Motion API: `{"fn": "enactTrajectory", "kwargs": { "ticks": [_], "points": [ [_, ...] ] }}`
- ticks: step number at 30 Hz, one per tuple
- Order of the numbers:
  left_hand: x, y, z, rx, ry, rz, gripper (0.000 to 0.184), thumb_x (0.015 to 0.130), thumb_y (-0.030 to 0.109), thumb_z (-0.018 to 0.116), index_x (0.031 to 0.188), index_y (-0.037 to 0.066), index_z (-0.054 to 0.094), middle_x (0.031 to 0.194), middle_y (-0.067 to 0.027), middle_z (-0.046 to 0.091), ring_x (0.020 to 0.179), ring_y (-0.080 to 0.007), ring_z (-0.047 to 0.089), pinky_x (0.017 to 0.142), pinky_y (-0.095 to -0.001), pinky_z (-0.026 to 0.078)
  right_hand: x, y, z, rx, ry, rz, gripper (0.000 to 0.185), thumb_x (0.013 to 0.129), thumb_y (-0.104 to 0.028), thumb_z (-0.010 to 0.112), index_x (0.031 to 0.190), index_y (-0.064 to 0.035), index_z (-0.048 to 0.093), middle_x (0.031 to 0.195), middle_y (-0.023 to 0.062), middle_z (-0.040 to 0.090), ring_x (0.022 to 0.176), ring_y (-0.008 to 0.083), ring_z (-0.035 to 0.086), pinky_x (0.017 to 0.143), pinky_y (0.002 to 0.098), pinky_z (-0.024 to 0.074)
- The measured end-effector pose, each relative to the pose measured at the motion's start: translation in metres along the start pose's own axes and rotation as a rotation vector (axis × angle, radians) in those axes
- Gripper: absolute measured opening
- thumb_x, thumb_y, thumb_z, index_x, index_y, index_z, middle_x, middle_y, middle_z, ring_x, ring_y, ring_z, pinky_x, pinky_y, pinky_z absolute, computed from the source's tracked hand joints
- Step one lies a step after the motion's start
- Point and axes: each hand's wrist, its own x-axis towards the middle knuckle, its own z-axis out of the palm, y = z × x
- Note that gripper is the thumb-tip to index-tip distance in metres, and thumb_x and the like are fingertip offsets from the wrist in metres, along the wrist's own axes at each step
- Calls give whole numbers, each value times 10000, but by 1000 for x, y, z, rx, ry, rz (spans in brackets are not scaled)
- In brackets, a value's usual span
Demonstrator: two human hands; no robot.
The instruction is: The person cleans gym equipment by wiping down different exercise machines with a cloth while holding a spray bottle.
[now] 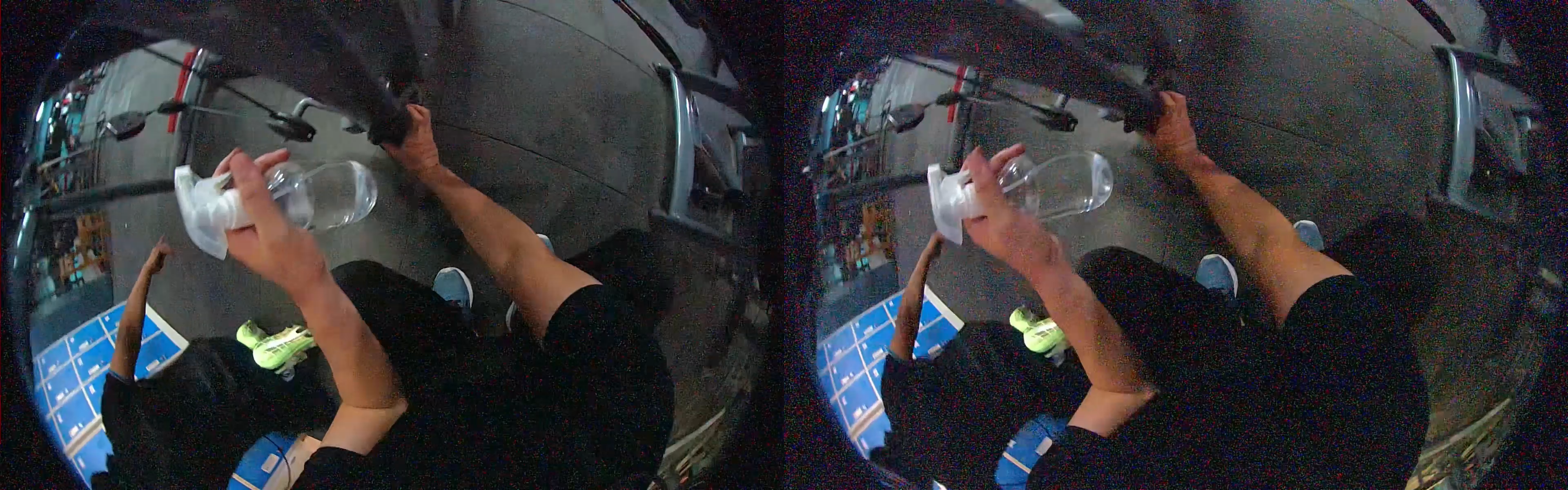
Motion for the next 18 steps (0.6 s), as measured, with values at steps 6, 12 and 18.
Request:
{"fn": "enactTrajectory", "kwargs": {
  "ticks": [6, 12, 18],
  "points": [
    [-5, 11, -10, -73, 109, 42, 351, 1011, 344, 620, 1120, 12, 593, 894, -114, 731, 782, -118, 630, 711, -273, 485, 31, -48, -38, 25, -53, 130, 932, 680, -245, 926, 1360, 7, 341, 1296, 217, 442, 1190, 412, 501, 1037, 475, 439],
    [-12, 32, -13, -251, 95, -75, 334, 1019, 221, 629, 1227, -10, 505, 952, -73, 676, 873, -109, 641, 787, -251, 484, 151, -175, -106, 266, 128, -181, 855, 708, -346, 917, 1299, 47, 440, 1330, 243, 493, 1222, 382, 526, 1034, 454, 426],
    [-14, 28, -12, -327, 81, -23, 307, 1002, 207, 658, 1186, -12, 547, 945, -60, 673, 835, -101, 644, 766, -244, 493, 288, -319, -189, 424, 256, -582, 553, 950, -219, 680, 1342, 75, 423, 1264, 277, 520, 1133, 438, 558, 901, 503, 492]
  ]
}}
